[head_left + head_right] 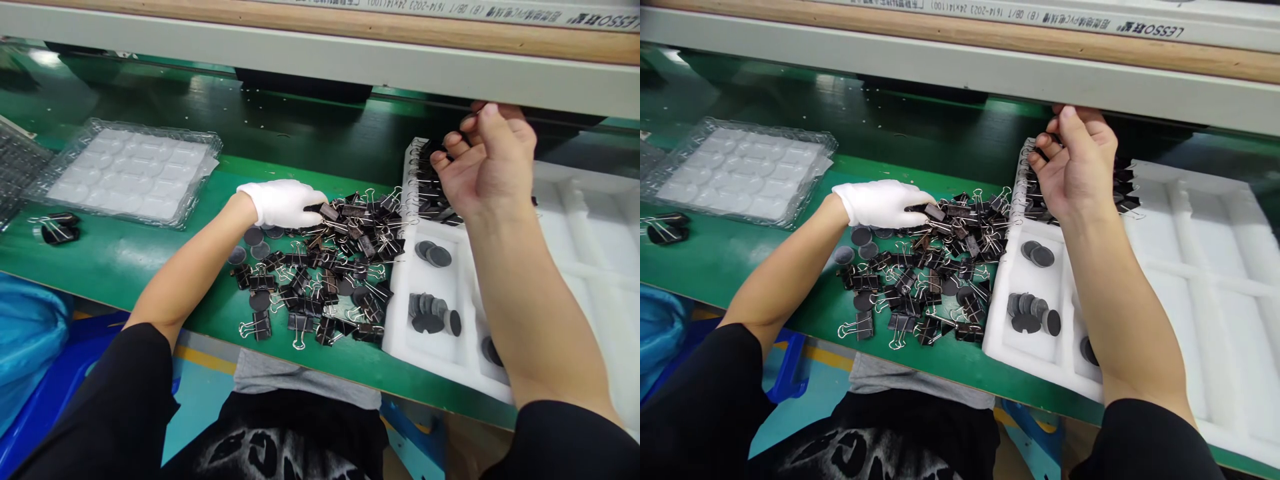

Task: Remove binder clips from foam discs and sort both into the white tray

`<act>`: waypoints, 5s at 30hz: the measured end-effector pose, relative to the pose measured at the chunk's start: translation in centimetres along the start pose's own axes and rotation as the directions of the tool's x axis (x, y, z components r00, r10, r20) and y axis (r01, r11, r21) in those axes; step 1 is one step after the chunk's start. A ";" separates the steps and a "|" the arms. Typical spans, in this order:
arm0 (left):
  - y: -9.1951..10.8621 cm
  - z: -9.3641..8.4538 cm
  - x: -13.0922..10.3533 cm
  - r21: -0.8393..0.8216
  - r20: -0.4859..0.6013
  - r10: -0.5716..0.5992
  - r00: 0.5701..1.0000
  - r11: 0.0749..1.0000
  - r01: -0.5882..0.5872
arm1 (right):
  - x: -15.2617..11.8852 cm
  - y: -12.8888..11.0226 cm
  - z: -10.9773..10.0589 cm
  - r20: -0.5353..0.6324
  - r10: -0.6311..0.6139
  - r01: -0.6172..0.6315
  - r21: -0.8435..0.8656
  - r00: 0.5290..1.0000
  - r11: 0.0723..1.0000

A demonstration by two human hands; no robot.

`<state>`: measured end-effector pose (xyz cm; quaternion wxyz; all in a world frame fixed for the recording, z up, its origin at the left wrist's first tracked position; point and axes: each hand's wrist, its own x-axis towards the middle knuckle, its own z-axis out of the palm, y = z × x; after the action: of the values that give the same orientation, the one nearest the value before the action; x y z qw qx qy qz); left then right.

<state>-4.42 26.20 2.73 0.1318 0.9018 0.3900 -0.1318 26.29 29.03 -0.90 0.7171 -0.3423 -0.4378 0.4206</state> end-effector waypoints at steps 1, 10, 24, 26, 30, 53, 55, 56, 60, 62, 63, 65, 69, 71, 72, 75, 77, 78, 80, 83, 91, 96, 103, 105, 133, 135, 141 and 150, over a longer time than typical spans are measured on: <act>0.0 0.0 0.0 0.001 0.000 0.001 1.000 1.000 -0.001 | 0.0 0.0 0.1 -0.008 0.006 -0.006 -0.006 1.000 1.000; 0.1 -0.1 -0.1 0.001 0.004 -0.001 1.000 1.000 0.001 | -0.3 -0.4 0.4 0.003 0.028 -0.028 0.006 1.000 1.000; -0.1 -0.1 -0.1 0.000 -0.005 0.013 1.000 1.000 -0.013 | -0.5 -0.5 0.7 -0.017 0.022 -0.022 -0.031 1.000 0.999; -0.1 -0.1 -0.1 -0.002 -0.004 0.012 1.000 1.000 -0.012 | -0.5 -0.5 0.7 -0.018 0.021 -0.021 -0.023 1.000 1.000; -0.1 0.0 0.0 -0.002 -0.003 0.007 1.000 1.000 -0.007 | -0.4 -0.5 0.7 -0.025 0.026 -0.027 -0.022 0.999 0.999; -0.2 0.1 0.1 -0.015 -0.012 0.006 1.000 1.000 -0.006 | -0.4 -1.1 0.8 -0.082 0.099 -0.101 -0.023 0.992 0.995; -0.2 0.1 0.1 -0.019 -0.011 0.008 1.000 1.000 -0.008 | -0.3 -1.0 0.7 -0.070 0.093 -0.096 -0.036 0.993 0.995; -0.2 0.1 0.1 -0.019 -0.010 0.008 1.000 1.000 -0.008 | -0.3 -0.9 0.7 -0.065 0.088 -0.091 -0.044 0.994 0.995; -0.1 0.1 0.1 -0.019 -0.009 0.005 1.000 1.000 -0.005 | 0.0 -0.5 0.4 -0.065 0.071 -0.076 -0.073 0.995 0.994; -0.1 0.1 0.1 -0.015 -0.013 0.006 1.000 1.000 -0.006 | 0.1 -0.5 0.3 -0.069 0.075 -0.080 -0.081 0.995 0.993; -0.1 0.1 0.1 -0.012 -0.015 0.006 1.000 1.000 -0.006 | 0.1 -0.6 0.3 -0.073 0.080 -0.086 -0.081 0.994 0.993; -0.1 0.1 0.1 -0.009 -0.011 0.005 1.000 1.000 -0.005 | 0.0 -0.8 0.5 -0.083 0.094 -0.100 -0.067 0.992 0.993; -0.1 0.0 0.1 -0.006 -0.007 0.005 1.000 1.000 -0.005 | -0.3 -1.3 1.0 -0.107 0.133 -0.137 -0.025 0.985 0.990; -0.1 0.0 0.0 -0.005 -0.006 0.002 1.000 1.000 -0.002 | -0.3 -1.4 1.2 -0.113 0.137 -0.140 -0.019 0.984 0.990; 0.0 0.0 0.0 -0.004 -0.004 -0.001 1.000 1.000 0.001 | -0.3 -1.4 1.2 -0.114 0.136 -0.139 -0.021 0.984 0.990; 0.0 0.0 -0.1 -0.003 -0.005 -0.006 1.000 1.000 0.006 | -0.2 -1.5 1.2 -0.112 0.132 -0.137 -0.034 0.985 0.990; 0.1 0.0 -0.1 -0.005 -0.008 -0.004 1.000 1.000 0.004 | -0.1 -1.5 1.0 -0.111 0.137 -0.141 -0.026 0.984 0.990; 0.1 0.0 -0.1 -0.006 -0.009 -0.003 1.000 1.000 0.003 | -0.1 -1.5 0.9 -0.114 0.142 -0.145 -0.016 0.983 0.989; 0.1 -0.1 -0.1 -0.009 -0.004 -0.004 1.000 1.000 0.004 | 0.0 -1.4 0.8 -0.113 0.145 -0.146 0.004 0.983 0.989; 0.0 -0.1 -0.1 -0.014 0.000 -0.004 1.000 1.000 0.004 | 0.0 -1.3 0.6 -0.088 0.135 -0.135 0.003 0.987 0.991; 0.0 0.0 -0.1 0.000 -0.005 0.002 1.000 1.000 -0.002 | -0.3 -1.2 0.7 -0.086 0.141 -0.137 0.056 0.986 0.989; 0.0 0.0 0.0 0.009 -0.001 -0.002 1.000 1.000 0.002 | -0.5 -1.1 0.8 -0.072 0.114 -0.109 0.078 0.991 0.991; -0.1 0.0 -0.1 0.000 -0.002 0.005 1.000 1.000 -0.005 | -0.4 -0.7 0.8 -0.086 0.091 -0.082 0.111 0.992 0.990; -0.1 0.0 -0.1 -0.001 -0.002 0.008 1.000 1.000 -0.008 | -0.4 -0.7 0.7 -0.082 0.092 -0.081 0.126 0.992 0.989; 0.0 -0.1 0.0 -0.012 0.008 -0.017 1.000 1.000 0.017 | 0.0 -1.5 0.7 -0.178 0.145 -0.106 0.212 0.973 0.971; -0.1 0.0 0.0 -0.013 0.003 -0.016 1.000 1.000 0.016 | 0.2 -1.5 0.4 -0.195 0.147 -0.099 0.238 0.970 0.966; -0.1 0.0 -0.1 -0.021 0.004 -0.001 1.000 1.000 0.001 | 0.7 -1.1 -0.2 -0.246 0.168 -0.087 0.308 0.955 0.947; -0.1 0.0 -0.1 -0.017 -0.008 0.006 1.000 1.000 -0.006 | 0.8 -0.8 -0.6 -0.255 0.148 -0.087 0.238 0.956 0.967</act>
<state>-4.58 26.23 2.72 0.1383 0.9023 0.3888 -0.1247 27.36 29.36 -0.15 0.7777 -0.3389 -0.2644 0.4588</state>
